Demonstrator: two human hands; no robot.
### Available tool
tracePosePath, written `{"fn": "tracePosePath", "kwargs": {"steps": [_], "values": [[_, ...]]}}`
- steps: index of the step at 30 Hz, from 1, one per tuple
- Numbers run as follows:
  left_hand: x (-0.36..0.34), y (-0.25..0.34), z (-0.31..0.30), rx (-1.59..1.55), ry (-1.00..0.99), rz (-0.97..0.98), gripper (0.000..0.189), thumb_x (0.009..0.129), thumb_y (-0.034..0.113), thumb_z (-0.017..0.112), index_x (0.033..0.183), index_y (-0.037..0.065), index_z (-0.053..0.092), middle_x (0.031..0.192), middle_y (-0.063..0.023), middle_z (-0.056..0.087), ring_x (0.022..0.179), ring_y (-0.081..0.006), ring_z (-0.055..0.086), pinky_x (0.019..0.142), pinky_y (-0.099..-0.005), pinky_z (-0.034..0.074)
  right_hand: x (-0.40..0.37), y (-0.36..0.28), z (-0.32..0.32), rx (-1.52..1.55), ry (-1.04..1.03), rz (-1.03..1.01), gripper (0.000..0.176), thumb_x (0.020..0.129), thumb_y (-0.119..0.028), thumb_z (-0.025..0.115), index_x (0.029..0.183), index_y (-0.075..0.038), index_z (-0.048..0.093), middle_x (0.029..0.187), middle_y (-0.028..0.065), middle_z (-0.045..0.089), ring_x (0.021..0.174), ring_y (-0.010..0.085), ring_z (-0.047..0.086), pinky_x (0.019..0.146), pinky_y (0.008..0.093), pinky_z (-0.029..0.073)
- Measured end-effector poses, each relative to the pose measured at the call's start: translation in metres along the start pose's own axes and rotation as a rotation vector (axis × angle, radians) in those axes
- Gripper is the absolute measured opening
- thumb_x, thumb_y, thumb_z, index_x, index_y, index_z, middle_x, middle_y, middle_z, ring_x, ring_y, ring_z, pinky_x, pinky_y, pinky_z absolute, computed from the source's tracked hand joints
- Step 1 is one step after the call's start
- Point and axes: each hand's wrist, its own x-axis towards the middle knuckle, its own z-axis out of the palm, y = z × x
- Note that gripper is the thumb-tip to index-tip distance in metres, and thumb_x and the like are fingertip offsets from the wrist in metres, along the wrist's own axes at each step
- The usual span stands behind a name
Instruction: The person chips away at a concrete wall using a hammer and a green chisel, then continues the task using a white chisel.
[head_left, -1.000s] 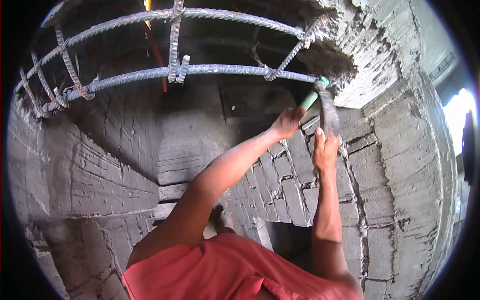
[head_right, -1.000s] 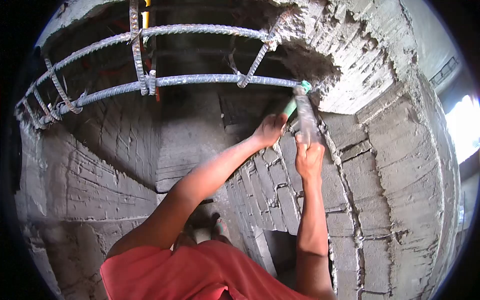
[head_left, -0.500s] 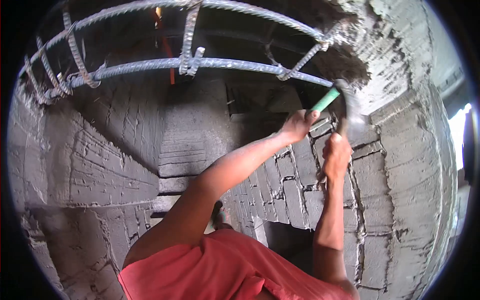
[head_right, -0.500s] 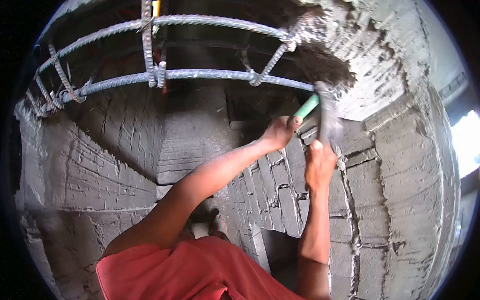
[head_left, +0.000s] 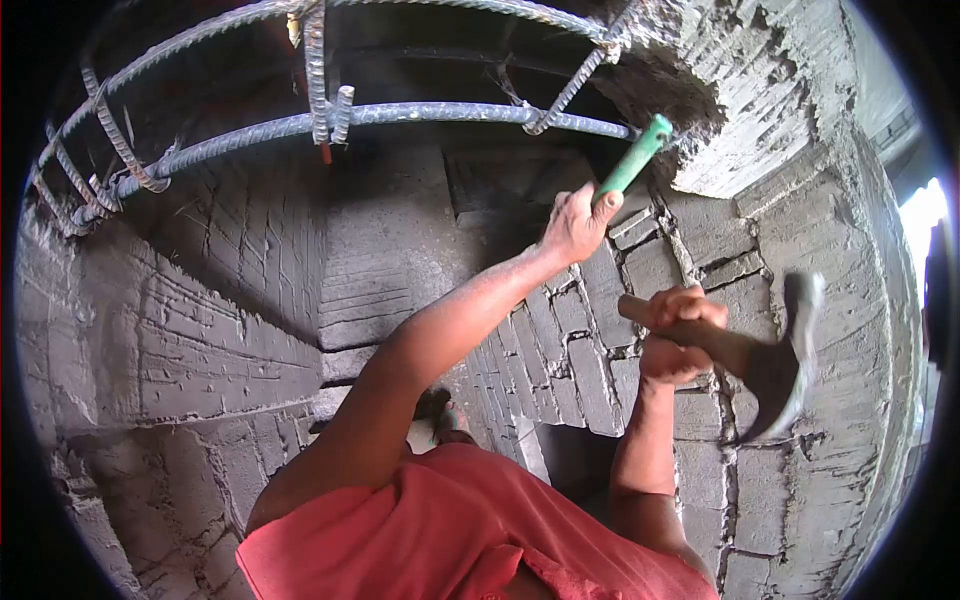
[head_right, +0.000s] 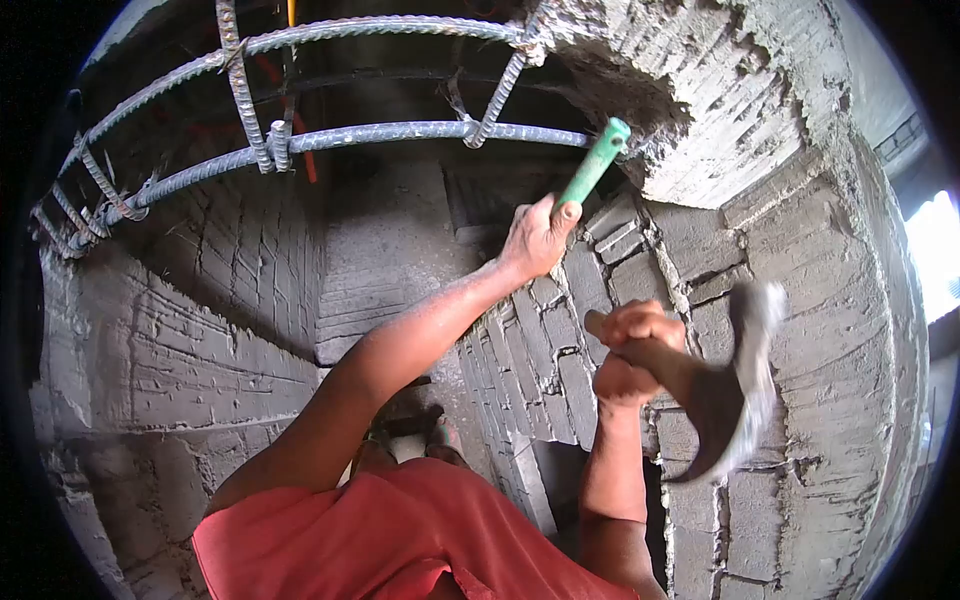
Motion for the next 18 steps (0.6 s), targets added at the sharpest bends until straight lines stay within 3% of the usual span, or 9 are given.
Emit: {"fn": "tracePosePath", "kwargs": {"steps": [3,9,11,13,14,15,16,17,18], "values": [[0.009,0.015,0.000,-0.045,0.036,0.008,0.076,0.095,0.070,0.040,0.080,-0.003,0.054,0.061,-0.0224,0.053,0.064,-0.0455,0.062,0.056,-0.0478,0.044,0.003,0.013,-0.008,-0.072,-0.053,0.029,0.075,0.088,-0.077,0.045,0.090,-0.002,0.047,0.070,0.0088,0.053,0.058,0.0163,0.050,0.049,0.0290,0.043],[0.021,-0.002,0.003,0.012,0.054,-0.013,0.080,0.093,0.072,0.040,0.074,-0.004,0.054,0.062,-0.0246,0.053,0.066,-0.0469,0.061,0.057,-0.0493,0.043,0.027,0.032,-0.009,-0.091,-0.110,-0.063,0.073,0.087,-0.078,0.044,0.093,-0.006,0.045,0.073,0.0071,0.049,0.060,0.0167,0.049,0.055,0.0308,0.046],[0.021,0.003,0.003,0.034,0.084,-0.007,0.081,0.093,0.073,0.040,0.074,-0.004,0.054,0.063,-0.0253,0.054,0.067,-0.0482,0.060,0.057,-0.0502,0.044,0.038,0.041,-0.008,-0.121,-0.124,-0.196,0.073,0.088,-0.078,0.042,0.091,-0.005,0.043,0.071,0.0078,0.049,0.059,0.0172,0.049,0.054,0.0307,0.045],[0.017,0.007,0.005,0.010,0.015,-0.134,0.083,0.092,0.075,0.038,0.077,-0.004,0.056,0.071,-0.0291,0.058,0.076,-0.0520,0.058,0.067,-0.0549,0.045,0.046,0.060,-0.014,-0.074,-0.220,-0.245,0.065,0.093,-0.071,0.044,0.089,-0.006,0.045,0.066,0.0058,0.049,0.056,0.0168,0.049,0.050,0.0313,0.042],[0.017,0.008,0.009,0.069,0.089,-0.124,0.084,0.091,0.075,0.038,0.075,-0.005,0.057,0.073,-0.0301,0.059,0.078,-0.0525,0.058,0.069,-0.0557,0.045,0.050,0.074,-0.018,-0.246,-0.300,-0.248,0.061,0.096,-0.066,0.044,0.086,-0.006,0.046,0.064,0.0047,0.049,0.054,0.0162,0.048,0.048,0.0317,0.040],[0.015,0.008,0.009,0.033,0.034,-0.163,0.087,0.091,0.077,0.037,0.076,-0.006,0.059,0.075,-0.0315,0.060,0.082,-0.0525,0.059,0.070,-0.0560,0.046,0.051,0.094,-0.027,-0.420,-0.379,-0.247,0.058,0.099,-0.062,0.044,0.083,-0.006,0.048,0.062,0.0035,0.049,0.052,0.0157,0.048,0.047,0.0321,0.039],[0.014,0.010,0.013,0.045,0.057,-0.134,0.088,0.091,0.078,0.035,0.074,-0.006,0.056,0.070,-0.0296,0.056,0.075,-0.0508,0.058,0.065,-0.0539,0.044,0.044,0.129,-0.035,-0.716,-0.305,-0.309,0.057,0.103,-0.054,0.041,0.076,-0.005,0.050,0.059,0.0024,0.049,0.048,0.0145,0.046,0.045,0.0326,0.036],[0.014,0.009,0.019,0.059,0.079,-0.103,0.088,0.091,0.079,0.033,0.072,-0.005,0.054,0.065,-0.0277,0.053,0.067,-0.0492,0.056,0.060,-0.0517,0.042,0.056,0.092,-0.021,-0.559,-0.358,0.382,0.060,0.104,-0.054,0.038,0.073,-0.004,0.052,0.058,0.0021,0.049,0.048,0.0129,0.046,0.045,0.0309,0.037],[0.014,0.006,0.022,0.025,0.020,-0.160,0.091,0.089,0.082,0.029,0.072,-0.005,0.051,0.064,-0.0251,0.051,0.064,-0.0458,0.052,0.060,-0.0500,0.040,0.061,0.073,-0.015,-0.484,-0.268,0.375,0.058,0.104,-0.051,0.040,0.072,-0.005,0.052,0.057,0.0029,0.048,0.048,0.0130,0.046,0.046,0.0308,0.038]]}}
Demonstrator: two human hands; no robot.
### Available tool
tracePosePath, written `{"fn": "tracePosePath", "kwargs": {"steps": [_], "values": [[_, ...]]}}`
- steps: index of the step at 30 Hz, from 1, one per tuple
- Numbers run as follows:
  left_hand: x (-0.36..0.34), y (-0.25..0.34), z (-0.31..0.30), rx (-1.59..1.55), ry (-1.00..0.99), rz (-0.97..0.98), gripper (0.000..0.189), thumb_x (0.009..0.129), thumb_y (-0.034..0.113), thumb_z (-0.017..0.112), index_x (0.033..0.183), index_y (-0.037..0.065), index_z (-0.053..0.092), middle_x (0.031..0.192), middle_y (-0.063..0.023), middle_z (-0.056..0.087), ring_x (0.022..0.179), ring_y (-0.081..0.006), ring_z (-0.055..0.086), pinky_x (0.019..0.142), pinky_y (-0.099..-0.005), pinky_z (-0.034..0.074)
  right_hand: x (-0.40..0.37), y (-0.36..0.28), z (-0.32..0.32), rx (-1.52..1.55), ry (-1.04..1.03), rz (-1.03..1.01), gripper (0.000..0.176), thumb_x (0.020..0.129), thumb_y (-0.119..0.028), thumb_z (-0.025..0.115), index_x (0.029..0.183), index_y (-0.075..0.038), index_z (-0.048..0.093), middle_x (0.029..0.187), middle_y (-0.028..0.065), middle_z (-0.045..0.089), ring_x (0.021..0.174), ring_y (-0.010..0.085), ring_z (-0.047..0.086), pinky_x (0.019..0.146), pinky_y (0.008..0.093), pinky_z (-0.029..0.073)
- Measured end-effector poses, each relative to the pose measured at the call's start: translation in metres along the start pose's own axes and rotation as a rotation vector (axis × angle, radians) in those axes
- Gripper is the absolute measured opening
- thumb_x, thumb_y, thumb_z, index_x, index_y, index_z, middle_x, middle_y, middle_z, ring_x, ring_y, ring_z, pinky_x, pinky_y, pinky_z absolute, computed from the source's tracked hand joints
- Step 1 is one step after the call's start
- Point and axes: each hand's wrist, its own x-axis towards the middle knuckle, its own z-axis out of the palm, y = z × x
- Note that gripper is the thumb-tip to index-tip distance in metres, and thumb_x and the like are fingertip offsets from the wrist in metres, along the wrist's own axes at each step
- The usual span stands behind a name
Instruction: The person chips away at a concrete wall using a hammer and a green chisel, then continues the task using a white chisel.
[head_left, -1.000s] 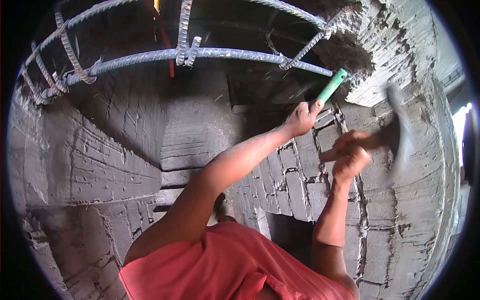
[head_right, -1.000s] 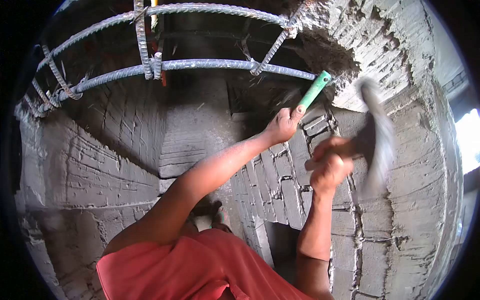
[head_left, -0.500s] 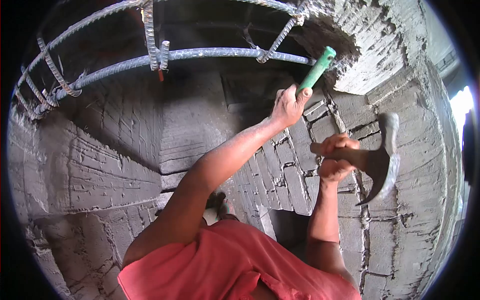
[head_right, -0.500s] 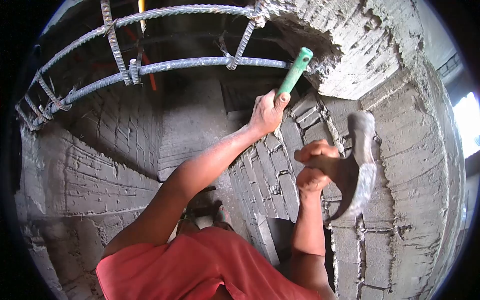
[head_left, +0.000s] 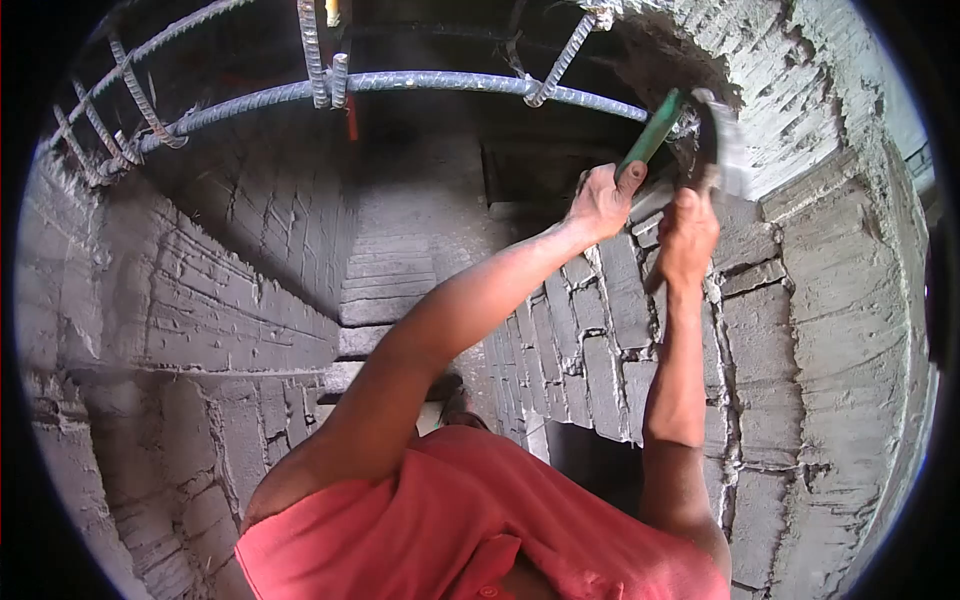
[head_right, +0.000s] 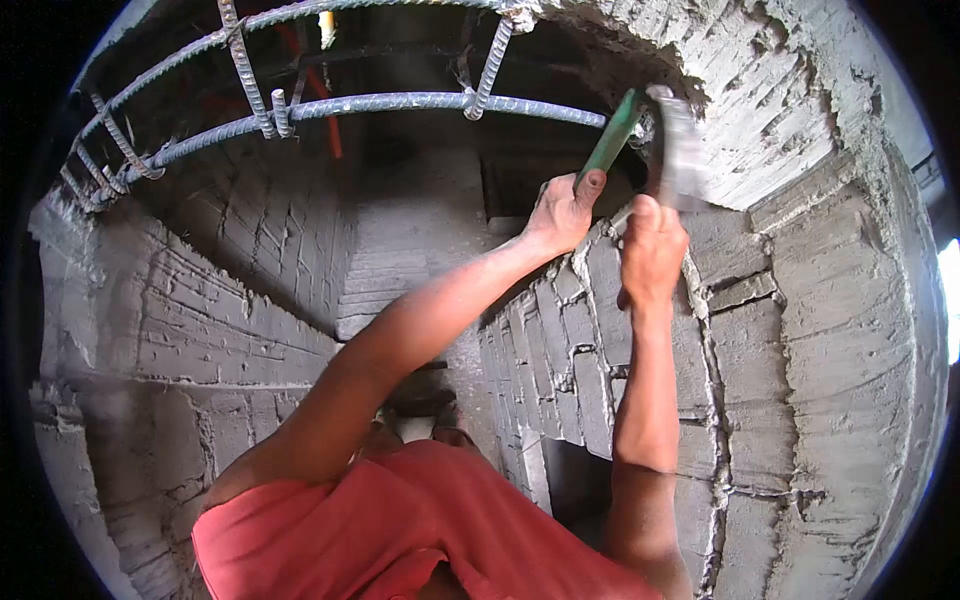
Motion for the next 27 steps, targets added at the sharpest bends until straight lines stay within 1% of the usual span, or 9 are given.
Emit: {"fn": "tracePosePath", "kwargs": {"steps": [7,9,10,13,15,19,22,24,27], "values": [[0.002,0.001,-0.013,0.066,0.000,0.025,0.088,0.090,0.080,0.030,0.074,-0.004,0.050,0.063,-0.0222,0.046,0.059,-0.0381,0.049,0.059,-0.0477,0.039,-0.010,-0.014,0.000,0.697,0.226,-0.660,0.057,0.094,-0.067,0.048,0.089,-0.010,0.043,0.065,0.0051,0.044,0.057,0.0148,0.044,0.049,0.0296,0.038],[0.002,0.005,-0.015,0.073,-0.017,0.046,0.085,0.092,0.078,0.031,0.076,-0.003,0.052,0.062,-0.0187,0.048,0.060,-0.0341,0.051,0.059,-0.0467,0.041,-0.013,0.002,0.008,0.706,0.176,-0.410,0.043,0.099,-0.045,0.048,0.080,-0.006,0.046,0.066,0.0080,0.050,0.056,0.0162,0.047,0.050,0.0323,0.039],[0.003,0.007,-0.016,0.084,-0.027,0.053,0.086,0.092,0.079,0.029,0.075,-0.002,0.052,0.062,-0.0174,0.049,0.060,-0.0326,0.052,0.060,-0.0464,0.041,-0.007,0.021,0.003,0.098,0.092,-0.488,0.038,0.098,-0.032,0.048,0.074,-0.004,0.046,0.060,0.0111,0.045,0.053,0.0226,0.046,0.050,0.0373,0.039],[0.000,0.002,-0.021,0.151,-0.123,0.101,0.074,0.095,0.071,0.040,0.078,0.000,0.054,0.065,-0.0130,0.055,0.061,-0.0291,0.055,0.062,-0.0440,0.044,-0.013,-0.003,0.000,0.126,-0.097,-0.027,0.046,0.097,-0.041,0.055,0.079,0.001,0.052,0.062,0.0196,0.051,0.059,0.0373,0.054,0.055,0.0414,0.043],[-0.011,-0.008,-0.022,0.129,-0.067,0.207,0.052,0.101,0.046,0.046,0.087,-0.002,0.061,0.080,-0.0280,0.062,0.084,-0.0504,0.060,0.068,-0.0513,0.047,-0.036,-0.014,0.003,0.148,-0.113,-0.139,0.032,0.093,-0.032,0.064,0.090,-0.001,0.057,0.067,0.0208,0.056,0.062,0.0378,0.059,0.059,0.0403,0.046],[-0.039,0.054,-0.072,0.556,-0.193,0.113,0.031,0.098,0.031,0.055,0.089,0.002,0.059,0.071,-0.0216,0.060,0.073,-0.0443,0.063,0.063,-0.0464,0.048,-0.106,-0.009,0.012,0.318,-0.157,-0.287,0.020,0.088,-0.017,0.059,0.091,0.003,0.057,0.073,0.0158,0.056,0.058,0.0329,0.058,0.054,0.0386,0.045],[-0.044,0.047,-0.107,0.429,-0.180,0.167,0.053,0.099,0.052,0.051,0.083,0.002,0.050,0.062,-0.0192,0.051,0.060,-0.0396,0.059,0.055,-0.0434,0.044,-0.166,0.026,0.045,0.395,-0.077,-0.338,0.035,0.094,-0.033,0.061,0.095,0.001,0.055,0.067,0.0082,0.051,0.054,0.0225,0.054,0.051,0.0325,0.044],[-0.045,0.065,-0.110,0.450,-0.173,0.158,0.056,0.099,0.056,0.049,0.086,0.002,0.050,0.061,-0.0198,0.050,0.060,-0.0394,0.058,0.055,-0.0434,0.044,-0.198,0.041,0.058,0.767,-0.134,0.127,0.046,0.092,-0.043,0.066,0.099,0.001,0.061,0.068,0.0062,0.058,0.053,0.0164,0.056,0.051,0.0308,0.043],[-0.047,0.085,-0.110,0.479,-0.162,0.178,0.060,0.097,0.062,0.047,0.093,0.002,0.050,0.064,-0.0198,0.052,0.063,-0.0397,0.060,0.057,-0.0445,0.045,-0.185,0.011,0.037,0.884,-0.053,0.245,0.063,0.094,-0.066,0.051,0.098,-0.003,0.055,0.069,0.0014,0.051,0.056,0.0083,0.050,0.048,0.0236,0.040]]}}
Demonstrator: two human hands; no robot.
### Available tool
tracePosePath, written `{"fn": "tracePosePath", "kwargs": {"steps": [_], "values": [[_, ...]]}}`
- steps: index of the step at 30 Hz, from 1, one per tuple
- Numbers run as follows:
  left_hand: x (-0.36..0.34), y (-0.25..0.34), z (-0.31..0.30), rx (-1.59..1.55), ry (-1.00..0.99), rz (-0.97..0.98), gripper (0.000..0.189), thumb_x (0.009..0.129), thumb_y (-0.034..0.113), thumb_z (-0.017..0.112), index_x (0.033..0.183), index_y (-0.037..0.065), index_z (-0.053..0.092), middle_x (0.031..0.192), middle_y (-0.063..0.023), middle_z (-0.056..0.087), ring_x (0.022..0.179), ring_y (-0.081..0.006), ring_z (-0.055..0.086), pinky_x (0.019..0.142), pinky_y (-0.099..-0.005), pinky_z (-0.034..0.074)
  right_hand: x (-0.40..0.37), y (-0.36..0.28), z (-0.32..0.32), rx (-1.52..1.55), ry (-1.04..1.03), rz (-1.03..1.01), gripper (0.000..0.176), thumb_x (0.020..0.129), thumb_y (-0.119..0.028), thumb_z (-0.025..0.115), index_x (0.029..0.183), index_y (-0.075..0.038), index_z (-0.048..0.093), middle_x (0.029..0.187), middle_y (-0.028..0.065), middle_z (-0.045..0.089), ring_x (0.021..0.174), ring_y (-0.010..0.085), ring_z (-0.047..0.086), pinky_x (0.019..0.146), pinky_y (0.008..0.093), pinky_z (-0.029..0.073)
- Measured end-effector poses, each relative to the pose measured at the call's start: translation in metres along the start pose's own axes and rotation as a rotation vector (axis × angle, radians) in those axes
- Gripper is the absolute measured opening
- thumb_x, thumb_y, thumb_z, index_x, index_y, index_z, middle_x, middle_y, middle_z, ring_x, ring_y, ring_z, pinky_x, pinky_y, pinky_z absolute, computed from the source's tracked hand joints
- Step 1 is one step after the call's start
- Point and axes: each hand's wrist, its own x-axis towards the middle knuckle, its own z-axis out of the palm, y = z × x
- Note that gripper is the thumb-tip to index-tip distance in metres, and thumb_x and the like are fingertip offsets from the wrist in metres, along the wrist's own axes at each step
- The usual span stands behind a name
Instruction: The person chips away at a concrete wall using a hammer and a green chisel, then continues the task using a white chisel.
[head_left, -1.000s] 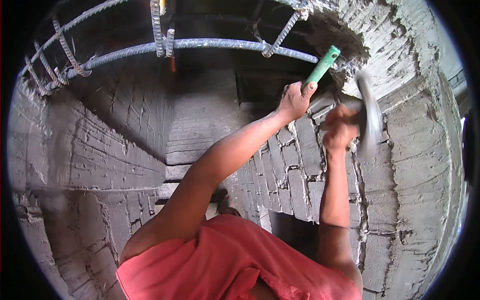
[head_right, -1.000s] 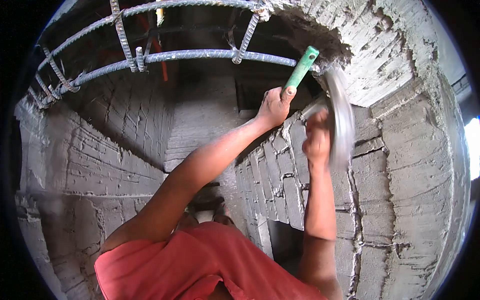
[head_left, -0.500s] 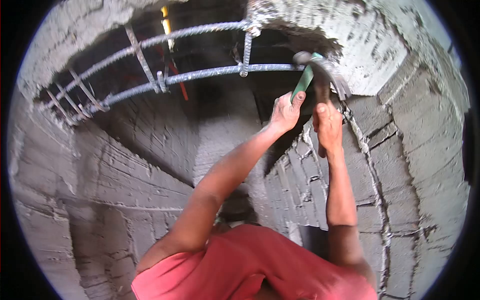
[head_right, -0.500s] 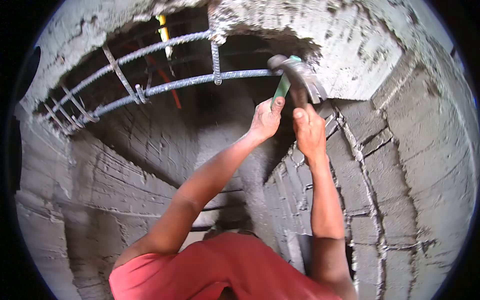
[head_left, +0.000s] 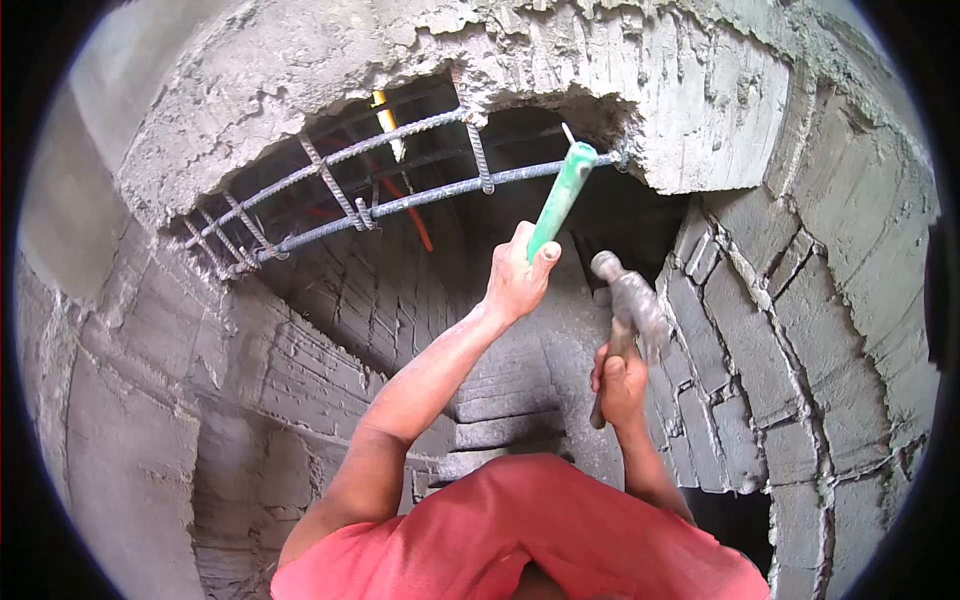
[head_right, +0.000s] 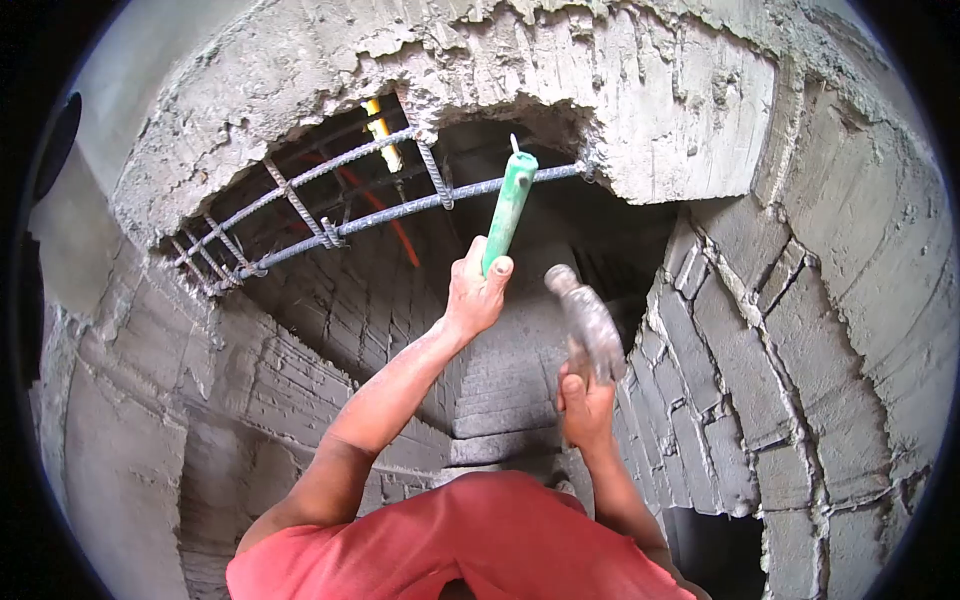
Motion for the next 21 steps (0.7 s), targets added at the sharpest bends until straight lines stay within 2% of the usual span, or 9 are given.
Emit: {"fn": "tracePosePath", "kwargs": {"steps": [2,3,4,6,10,11,15,18,21], "values": [[-0.002,0.006,-0.004,0.041,0.085,0.210,0.062,0.095,0.064,0.049,0.089,0.002,0.050,0.060,-0.0093,0.049,0.052,-0.0239,0.054,0.052,-0.0369,0.042,0.006,-0.010,-0.009,-0.007,-0.014,-0.031,0.059,0.096,-0.060,0.052,0.103,-0.002,0.053,0.070,0.0024,0.050,0.054,0.0091,0.049,0.049,0.0237,0.040],[-0.004,0.008,-0.010,0.073,0.077,0.208,0.062,0.095,0.065,0.049,0.090,0.003,0.050,0.061,-0.0095,0.050,0.053,-0.0240,0.055,0.052,-0.0369,0.042,0.008,-0.015,-0.012,0.040,0.011,-0.032,0.057,0.097,-0.058,0.052,0.106,-0.002,0.051,0.071,0.0022,0.050,0.053,0.0091,0.048,0.049,0.0236,0.040],[-0.005,0.012,-0.020,0.124,0.039,0.177,0.062,0.095,0.065,0.046,0.095,0.004,0.051,0.068,-0.0171,0.057,0.065,-0.0389,0.063,0.059,-0.0444,0.048,0.009,-0.022,-0.016,0.087,0.036,-0.030,0.056,0.098,-0.056,0.052,0.109,-0.002,0.050,0.072,0.0021,0.049,0.053,0.0092,0.047,0.049,0.0235,0.040],[-0.004,0.034,-0.037,0.108,0.062,0.131,0.061,0.095,0.065,0.046,0.096,0.004,0.051,0.067,-0.0166,0.056,0.064,-0.0384,0.062,0.057,-0.0435,0.047,0.015,-0.044,-0.022,0.153,0.030,-0.025,0.050,0.100,-0.050,0.052,0.111,-0.002,0.048,0.074,0.0025,0.049,0.053,0.0100,0.046,0.049,0.0243,0.041],[0.011,0.063,-0.059,0.140,0.169,0.260,0.055,0.100,0.057,0.043,0.095,0.003,0.051,0.065,-0.0177,0.055,0.063,-0.0406,0.061,0.057,-0.0447,0.046,0.036,-0.120,-0.011,0.201,-0.037,-0.470,0.054,0.100,-0.045,0.055,0.129,-0.002,0.043,0.084,0.0056,0.050,0.064,0.0130,0.052,0.057,0.0267,0.046],[0.017,0.071,-0.066,0.156,0.196,0.240,0.056,0.100,0.057,0.043,0.095,0.002,0.052,0.066,-0.0211,0.056,0.067,-0.0440,0.062,0.057,-0.0471,0.047,0.037,-0.136,-0.004,0.175,-0.015,-0.575,0.065,0.097,-0.049,0.058,0.137,-0.003,0.036,0.087,0.0063,0.050,0.070,0.0146,0.053,0.063,0.0292,0.048],[0.038,0.080,-0.122,0.369,0.136,0.044,0.065,0.097,0.067,0.038,0.097,0.005,0.056,0.071,-0.0245,0.062,0.078,-0.0485,0.064,0.064,-0.0536,0.048,0.025,-0.094,0.017,0.266,0.036,-0.795,0.052,0.093,-0.059,0.058,0.113,-0.014,0.042,0.082,0.0073,0.049,0.063,0.0170,0.051,0.061,0.0327,0.050],[0.054,0.094,-0.160,0.405,0.081,0.167,0.062,0.098,0.065,0.038,0.096,0.006,0.058,0.080,-0.0248,0.065,0.086,-0.0478,0.063,0.071,-0.0532,0.048,-0.019,-0.048,0.022,0.297,0.037,-0.638,0.054,0.096,-0.055,0.056,0.112,-0.006,0.041,0.077,0.0065,0.050,0.059,0.0142,0.048,0.054,0.0291,0.045],[0.070,0.109,-0.185,0.628,-0.016,0.183,0.064,0.099,0.064,0.039,0.096,0.003,0.058,0.075,-0.0222,0.062,0.078,-0.0439,0.063,0.067,-0.0491,0.048,-0.035,-0.069,0.028,-0.086,0.147,-0.280,0.055,0.101,-0.051,0.046,0.113,0.002,0.048,0.067,0.0031,0.047,0.051,0.0081,0.044,0.048,0.0237,0.038]]}}
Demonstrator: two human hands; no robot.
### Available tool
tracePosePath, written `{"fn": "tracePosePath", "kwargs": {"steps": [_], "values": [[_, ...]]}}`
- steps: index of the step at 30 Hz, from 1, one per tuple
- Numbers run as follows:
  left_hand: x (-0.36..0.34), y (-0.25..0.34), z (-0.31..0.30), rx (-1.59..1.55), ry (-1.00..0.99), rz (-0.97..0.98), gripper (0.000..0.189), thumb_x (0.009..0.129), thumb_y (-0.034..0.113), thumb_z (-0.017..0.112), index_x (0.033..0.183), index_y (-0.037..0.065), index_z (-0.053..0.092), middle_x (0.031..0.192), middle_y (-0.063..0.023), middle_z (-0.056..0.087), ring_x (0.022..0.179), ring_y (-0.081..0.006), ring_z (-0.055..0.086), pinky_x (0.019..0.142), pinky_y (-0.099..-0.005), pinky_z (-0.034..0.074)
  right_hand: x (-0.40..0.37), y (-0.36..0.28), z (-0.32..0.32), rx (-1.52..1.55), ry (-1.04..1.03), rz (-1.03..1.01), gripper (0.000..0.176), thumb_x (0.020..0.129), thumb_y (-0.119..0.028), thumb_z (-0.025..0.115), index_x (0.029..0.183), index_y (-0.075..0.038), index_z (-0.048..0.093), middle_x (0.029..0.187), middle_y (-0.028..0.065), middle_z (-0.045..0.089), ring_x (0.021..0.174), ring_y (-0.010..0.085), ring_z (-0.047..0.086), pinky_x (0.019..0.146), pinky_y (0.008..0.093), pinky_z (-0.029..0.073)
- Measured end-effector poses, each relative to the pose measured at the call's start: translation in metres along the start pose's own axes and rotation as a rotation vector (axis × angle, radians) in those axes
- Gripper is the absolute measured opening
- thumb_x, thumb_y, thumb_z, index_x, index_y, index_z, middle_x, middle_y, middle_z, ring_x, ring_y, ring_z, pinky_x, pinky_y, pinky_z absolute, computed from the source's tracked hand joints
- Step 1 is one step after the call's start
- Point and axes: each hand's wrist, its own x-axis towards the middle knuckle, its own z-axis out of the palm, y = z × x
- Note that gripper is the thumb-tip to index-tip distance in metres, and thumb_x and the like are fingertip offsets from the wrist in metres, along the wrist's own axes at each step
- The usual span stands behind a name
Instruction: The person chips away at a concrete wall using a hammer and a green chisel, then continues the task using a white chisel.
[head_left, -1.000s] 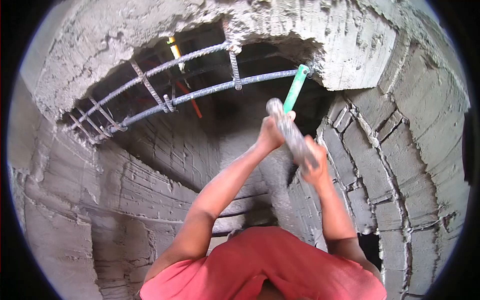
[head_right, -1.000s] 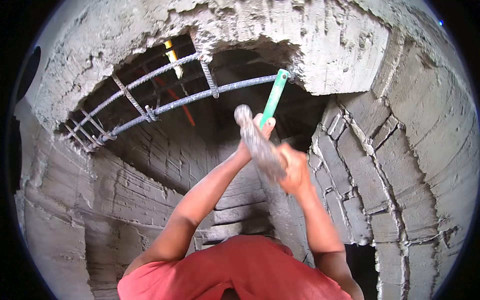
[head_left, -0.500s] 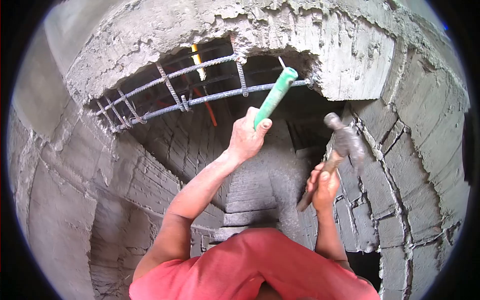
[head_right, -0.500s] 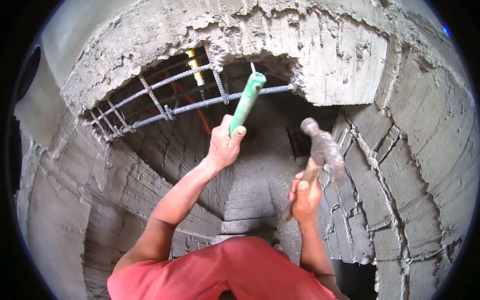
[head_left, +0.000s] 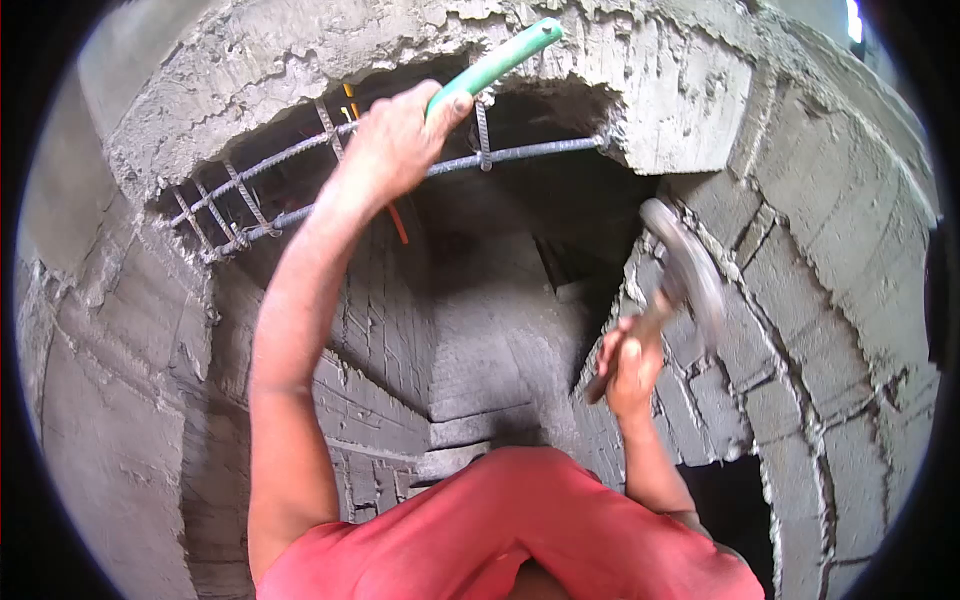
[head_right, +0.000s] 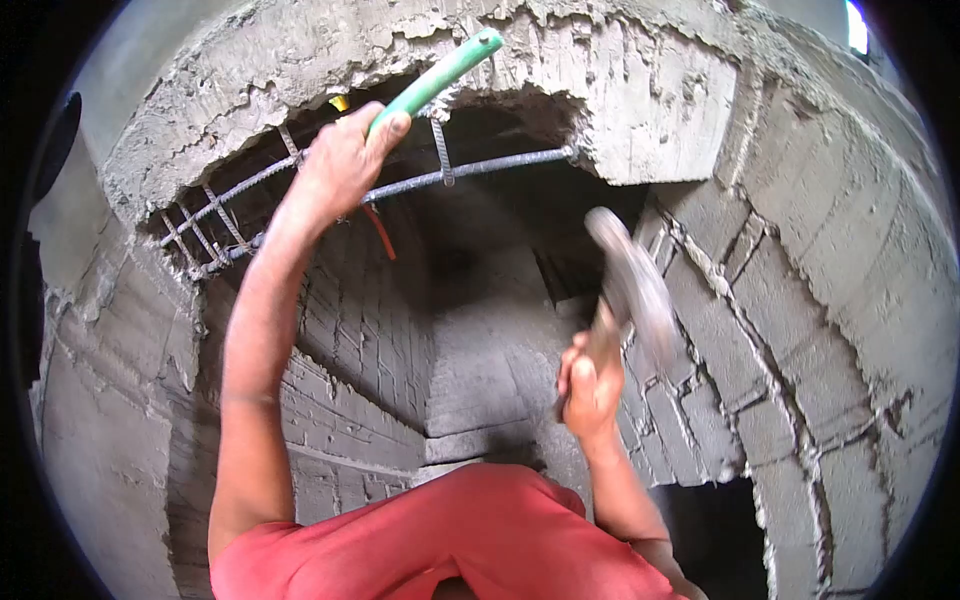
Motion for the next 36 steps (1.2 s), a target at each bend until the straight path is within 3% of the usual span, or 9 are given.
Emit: {"fn": "tracePosePath", "kwargs": {"steps": [3,8,13,19,21,23,26,32,36], "values": [[0.011,0.010,-0.026,0.122,-0.072,0.044,0.055,0.101,0.056,0.043,0.097,0.004,0.061,0.079,-0.0222,0.064,0.083,-0.0432,0.064,0.072,-0.0513,0.048,0.025,-0.029,0.009,-0.045,-0.089,0.073,0.054,0.101,-0.052,0.047,0.110,0.001,0.052,0.065,-0.0004,0.049,0.050,0.0078,0.046,0.048,0.0230,0.038],[0.018,0.007,-0.038,0.159,-0.088,0.123,0.054,0.101,0.053,0.044,0.100,0.003,0.063,0.088,-0.0230,0.066,0.088,-0.0424,0.064,0.078,-0.0511,0.048,0.067,-0.117,0.041,0.091,0.047,-0.523,0.030,0.097,-0.027,0.059,0.108,0.000,0.051,0.082,0.0104,0.054,0.070,0.0182,0.057,0.062,0.0328,0.052],[0.020,0.001,-0.029,0.107,-0.101,0.140,0.054,0.101,0.054,0.043,0.102,0.004,0.064,0.089,-0.0214,0.067,0.089,-0.0412,0.065,0.079,-0.0507,0.049,0.088,-0.173,0.042,0.160,-0.074,-1.066,0.047,0.098,-0.059,0.046,0.119,-0.017,0.044,0.083,0.0069,0.051,0.065,0.0200,0.055,0.063,0.0380,0.054],[0.016,0.023,-0.043,0.289,-0.104,0.138,0.055,0.100,0.056,0.042,0.106,0.006,0.063,0.091,-0.0202,0.069,0.091,-0.0406,0.066,0.079,-0.0533,0.051,0.112,-0.124,0.060,0.485,-0.070,-0.847,0.036,0.102,-0.049,0.045,0.104,-0.014,0.053,0.082,0.0043,0.052,0.067,0.0193,0.054,0.067,0.0399,0.052],[0.013,0.029,-0.043,0.342,-0.058,0.157,0.055,0.100,0.056,0.042,0.103,0.005,0.062,0.091,-0.0200,0.069,0.091,-0.0403,0.067,0.079,-0.0528,0.052,0.143,-0.058,0.059,0.104,0.091,-0.738,0.031,0.102,-0.037,0.053,0.100,-0.006,0.053,0.074,0.0077,0.055,0.058,0.0137,0.055,0.051,0.0269,0.047],[0.009,0.036,-0.045,0.371,-0.090,0.135,0.055,0.100,0.056,0.043,0.104,0.005,0.063,0.092,-0.0204,0.069,0.091,-0.0398,0.067,0.078,-0.0523,0.052,0.145,-0.062,0.066,-0.228,-0.020,-0.202,0.034,0.100,-0.037,0.057,0.091,-0.004,0.055,0.068,0.0040,0.056,0.053,0.0093,0.053,0.047,0.0248,0.043],[0.013,0.037,-0.046,0.360,-0.130,0.110,0.054,0.101,0.055,0.042,0.107,0.005,0.064,0.094,-0.0214,0.069,0.092,-0.0406,0.067,0.079,-0.0526,0.052,0.141,-0.078,0.057,-0.208,-0.010,-0.100,0.035,0.100,-0.039,0.057,0.093,-0.004,0.054,0.064,-0.0013,0.052,0.049,0.0079,0.050,0.044,0.0246,0.041],[0.023,0.035,-0.052,0.317,-0.136,0.094,0.053,0.101,0.053,0.043,0.107,0.005,0.063,0.093,-0.0234,0.069,0.093,-0.0423,0.066,0.082,-0.0523,0.052,0.150,-0.179,0.025,0.324,-0.221,-0.843,0.043,0.101,-0.051,0.044,0.116,-0.011,0.050,0.087,0.0097,0.052,0.072,0.0237,0.057,0.070,0.0444,0.054],[0.019,0.027,-0.043,0.329,-0.084,0.126,0.053,0.100,0.053,0.044,0.105,0.004,0.063,0.089,-0.0231,0.068,0.089,-0.0422,0.066,0.080,-0.0523,0.052,0.154,-0.165,0.049,0.433,-0.132,-0.962,0.038,0.103,-0.048,0.042,0.100,-0.012,0.054,0.077,0.0062,0.055,0.063,0.0211,0.056,0.061,0.0364,0.053]]}}
